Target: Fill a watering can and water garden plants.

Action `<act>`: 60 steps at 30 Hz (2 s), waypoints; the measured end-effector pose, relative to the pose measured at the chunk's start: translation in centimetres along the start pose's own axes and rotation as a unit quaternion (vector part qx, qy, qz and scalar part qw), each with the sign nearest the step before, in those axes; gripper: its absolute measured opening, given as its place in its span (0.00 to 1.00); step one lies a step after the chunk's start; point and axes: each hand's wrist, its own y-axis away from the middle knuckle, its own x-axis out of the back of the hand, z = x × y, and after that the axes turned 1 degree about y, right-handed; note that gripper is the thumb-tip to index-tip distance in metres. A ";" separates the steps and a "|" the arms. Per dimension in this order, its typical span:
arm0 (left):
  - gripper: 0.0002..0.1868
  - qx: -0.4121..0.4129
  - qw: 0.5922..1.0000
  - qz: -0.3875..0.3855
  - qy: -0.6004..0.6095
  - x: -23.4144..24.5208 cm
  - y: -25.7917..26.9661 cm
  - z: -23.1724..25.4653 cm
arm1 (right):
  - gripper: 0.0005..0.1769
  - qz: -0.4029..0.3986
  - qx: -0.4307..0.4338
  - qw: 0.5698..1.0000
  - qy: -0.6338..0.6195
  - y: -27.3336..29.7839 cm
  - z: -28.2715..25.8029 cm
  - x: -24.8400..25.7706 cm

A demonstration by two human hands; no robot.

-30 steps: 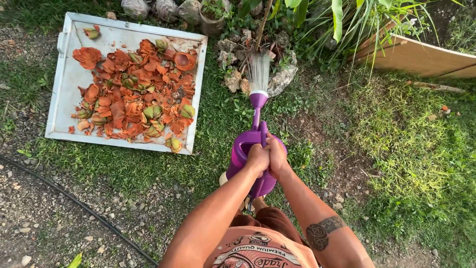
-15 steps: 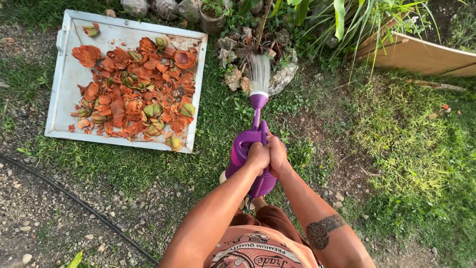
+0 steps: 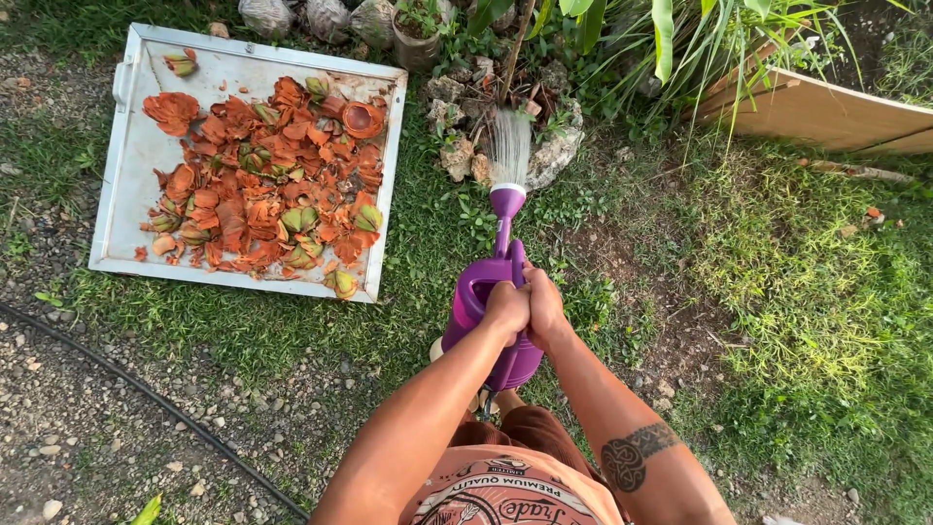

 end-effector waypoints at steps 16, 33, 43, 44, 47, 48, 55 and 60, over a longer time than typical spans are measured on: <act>0.14 0.010 1.000 0.005 0.004 -0.3 0.7 1.2 | 0.35 0.015 -0.026 0.999 0.020 -0.1 -0.6 0.1; 0.16 0.023 1.000 0.006 -0.009 -0.4 0.4 1.2 | 0.32 0.043 -0.055 0.996 0.052 -0.1 -1.3 0.1; 0.16 -0.001 1.000 0.002 0.001 -1.0 -1.1 0.0 | 0.30 0.051 -0.061 0.996 0.027 -1.2 -0.6 1.1; 0.15 -0.006 1.000 0.005 0.000 -1.0 -1.2 -0.1 | 0.30 0.041 -0.055 0.997 0.019 -1.2 -0.8 1.0; 0.15 0.003 1.000 -0.002 0.012 -0.9 -0.6 0.7 | 0.30 0.045 -0.055 0.997 0.034 -0.8 -1.3 0.8; 0.16 0.018 0.999 -0.012 0.025 -0.9 -0.2 1.1 | 0.30 0.058 -0.061 0.995 0.057 -0.6 -1.5 0.8; 0.14 0.032 0.999 -0.009 0.024 -1.1 0.0 1.5 | 0.29 0.056 -0.054 0.993 0.084 -0.2 -2.0 0.5; 0.13 0.044 0.999 -0.002 0.017 -1.2 0.2 2.0 | 0.26 0.051 -0.058 0.993 0.087 -0.8 -1.6 1.1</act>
